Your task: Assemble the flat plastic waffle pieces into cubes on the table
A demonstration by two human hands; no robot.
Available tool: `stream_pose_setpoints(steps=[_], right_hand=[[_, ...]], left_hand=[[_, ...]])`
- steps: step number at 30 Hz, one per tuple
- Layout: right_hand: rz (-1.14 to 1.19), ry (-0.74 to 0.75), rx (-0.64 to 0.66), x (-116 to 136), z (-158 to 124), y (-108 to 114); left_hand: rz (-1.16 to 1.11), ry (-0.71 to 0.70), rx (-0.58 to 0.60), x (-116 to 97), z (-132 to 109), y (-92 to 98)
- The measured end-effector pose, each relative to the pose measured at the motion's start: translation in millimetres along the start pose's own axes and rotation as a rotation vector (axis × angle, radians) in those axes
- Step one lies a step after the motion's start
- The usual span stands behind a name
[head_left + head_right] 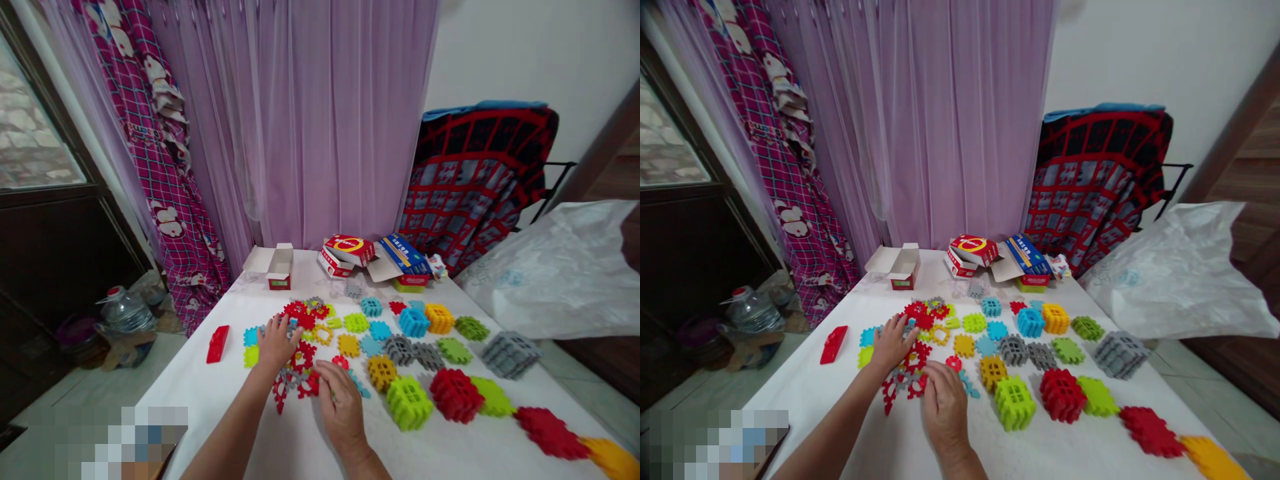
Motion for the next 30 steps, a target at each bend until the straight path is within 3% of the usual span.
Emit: stream_pose_setpoints(steps=[4, 8, 13, 18, 24, 27, 30], right_hand=[[0.023, -0.025, -0.021, -0.7, 0.1, -0.4], [0.033, -0.053, -0.026, -1.2, -1.0, -1.5], [0.029, -0.076, -0.029, -3.1, -3.2, -2.8], [0.051, -0.109, -0.082, -4.9, -1.6, -2.3], [0.072, -0.143, -0.089, -6.4, 0.8, -2.6], [0.075, -0.158, -0.091, -7.0, 0.2, -3.3], [0.079, -0.159, -0.097, -7.4, -0.1, -3.8]], left_hand=[[-0.057, -0.020, -0.033, -6.7, -1.3, 8.1], [-0.048, -0.008, -0.045, -3.8, 23.7, 10.9], [-0.052, -0.047, 0.022, -13.1, 53.9, 3.6], [-0.081, -0.133, 0.051, -26.7, 48.3, 0.0], [-0.104, -0.207, 0.029, -16.4, 36.1, 12.6], [-0.084, -0.201, 0.010, -14.0, 40.3, 21.5], [-0.053, -0.222, 0.000, -25.9, 52.1, 29.5]])
Point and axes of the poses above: each hand's wrist, its own z-axis towards the middle knuckle, its own y-axis out of the back of the hand, x = y × z, the point moved 2 cm from there along z, towards the middle knuckle, and after that the axes turned 12 degrees about z, right-handed, at the moved point
